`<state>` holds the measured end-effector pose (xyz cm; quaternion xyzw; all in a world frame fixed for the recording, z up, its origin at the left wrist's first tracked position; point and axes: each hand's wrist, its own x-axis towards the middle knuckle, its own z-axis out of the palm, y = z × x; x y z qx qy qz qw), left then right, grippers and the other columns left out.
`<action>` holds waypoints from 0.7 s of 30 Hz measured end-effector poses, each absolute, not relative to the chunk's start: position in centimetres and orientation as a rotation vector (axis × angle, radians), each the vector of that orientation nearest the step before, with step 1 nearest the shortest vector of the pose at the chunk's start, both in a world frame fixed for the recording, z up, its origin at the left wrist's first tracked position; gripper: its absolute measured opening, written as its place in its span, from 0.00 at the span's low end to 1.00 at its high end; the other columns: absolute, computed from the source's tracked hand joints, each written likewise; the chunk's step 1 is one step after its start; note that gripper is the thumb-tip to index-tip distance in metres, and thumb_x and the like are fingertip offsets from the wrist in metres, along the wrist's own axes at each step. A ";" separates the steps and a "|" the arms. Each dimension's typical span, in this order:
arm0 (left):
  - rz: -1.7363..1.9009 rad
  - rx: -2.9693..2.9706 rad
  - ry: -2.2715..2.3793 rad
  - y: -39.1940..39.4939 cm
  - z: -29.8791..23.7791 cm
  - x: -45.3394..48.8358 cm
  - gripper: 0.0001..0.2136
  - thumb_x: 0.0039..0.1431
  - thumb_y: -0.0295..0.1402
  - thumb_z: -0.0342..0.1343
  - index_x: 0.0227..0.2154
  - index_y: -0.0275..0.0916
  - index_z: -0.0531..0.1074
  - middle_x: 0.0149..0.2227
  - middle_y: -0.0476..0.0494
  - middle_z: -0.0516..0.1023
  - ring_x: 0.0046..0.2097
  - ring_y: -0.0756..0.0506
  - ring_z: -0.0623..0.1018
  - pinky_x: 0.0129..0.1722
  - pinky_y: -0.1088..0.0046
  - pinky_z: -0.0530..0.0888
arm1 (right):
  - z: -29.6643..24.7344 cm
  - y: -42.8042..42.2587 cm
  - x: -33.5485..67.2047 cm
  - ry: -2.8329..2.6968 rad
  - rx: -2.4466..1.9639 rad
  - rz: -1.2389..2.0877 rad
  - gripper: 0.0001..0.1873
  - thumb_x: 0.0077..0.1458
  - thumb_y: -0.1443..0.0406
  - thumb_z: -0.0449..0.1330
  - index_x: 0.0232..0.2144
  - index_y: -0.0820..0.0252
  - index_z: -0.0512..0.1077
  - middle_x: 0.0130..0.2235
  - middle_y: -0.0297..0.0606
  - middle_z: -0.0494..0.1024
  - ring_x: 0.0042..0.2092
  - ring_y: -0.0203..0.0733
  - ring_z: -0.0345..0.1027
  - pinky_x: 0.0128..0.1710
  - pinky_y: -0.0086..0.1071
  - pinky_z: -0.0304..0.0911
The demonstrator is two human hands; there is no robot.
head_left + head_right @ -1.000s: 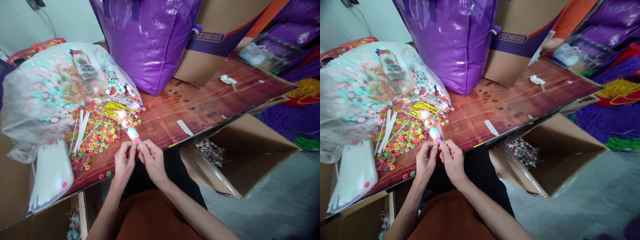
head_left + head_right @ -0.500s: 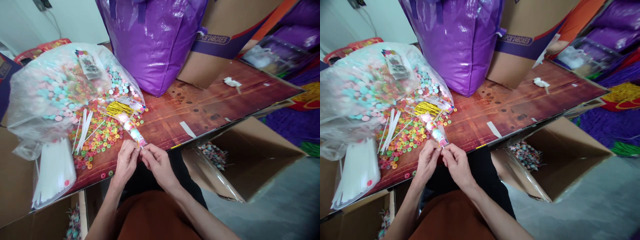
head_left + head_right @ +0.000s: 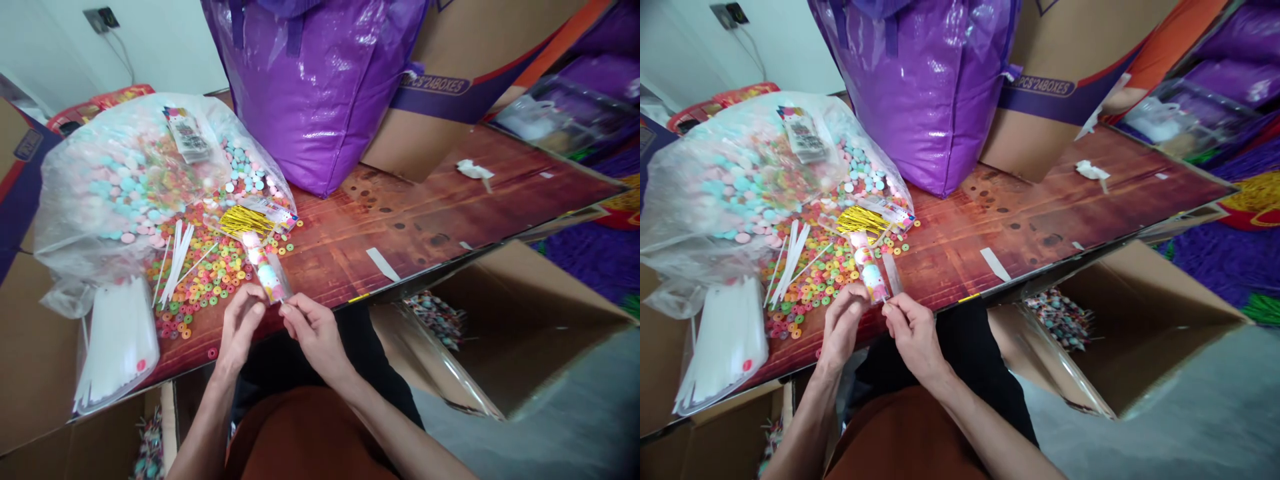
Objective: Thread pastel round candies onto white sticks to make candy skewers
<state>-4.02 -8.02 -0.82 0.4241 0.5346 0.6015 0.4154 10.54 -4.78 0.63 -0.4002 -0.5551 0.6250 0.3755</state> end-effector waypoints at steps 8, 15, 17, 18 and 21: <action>1.550 0.635 1.374 -6.9 -0.8 -2.1 0.15 0.57 0.43 0.63 0.41 0.37 0.76 0.36 0.44 0.81 0.37 0.47 0.79 0.43 0.70 0.74 | -0.6 -5.7 10.0 -1.536 -1.048 1.491 0.15 0.64 0.61 0.53 0.25 0.58 0.65 0.21 0.27 0.63 0.23 0.32 0.56 0.26 0.27 0.54; 1.464 0.412 1.202 -7.0 0.2 -1.2 0.17 0.52 0.44 0.66 0.36 0.33 0.80 0.36 0.36 0.84 0.42 0.40 0.81 0.45 0.64 0.76 | -1.2 -5.6 9.9 -1.572 -1.035 1.434 0.16 0.64 0.61 0.52 0.24 0.58 0.65 0.21 0.27 0.62 0.23 0.32 0.54 0.25 0.27 0.52; 1.444 0.414 1.193 -7.2 0.3 -1.0 0.17 0.52 0.44 0.66 0.35 0.32 0.81 0.36 0.36 0.84 0.43 0.39 0.81 0.46 0.64 0.76 | -1.2 -5.6 9.8 -1.563 -1.048 1.421 0.16 0.64 0.61 0.53 0.24 0.58 0.65 0.21 0.27 0.62 0.23 0.32 0.54 0.25 0.27 0.52; 1.438 0.416 1.196 -7.3 0.4 -1.0 0.17 0.52 0.43 0.66 0.35 0.32 0.82 0.36 0.36 0.84 0.44 0.39 0.81 0.47 0.64 0.75 | -1.2 -5.5 9.8 -1.555 -1.051 1.419 0.16 0.64 0.61 0.53 0.23 0.58 0.65 0.21 0.28 0.62 0.23 0.32 0.54 0.25 0.27 0.52; 1.458 0.414 1.209 -7.5 0.4 -0.8 0.16 0.52 0.41 0.67 0.37 0.33 0.82 0.38 0.37 0.84 0.45 0.40 0.81 0.49 0.64 0.74 | -0.9 -5.4 9.6 -1.536 -1.046 1.439 0.16 0.64 0.60 0.53 0.24 0.58 0.65 0.21 0.28 0.62 0.23 0.32 0.53 0.25 0.27 0.52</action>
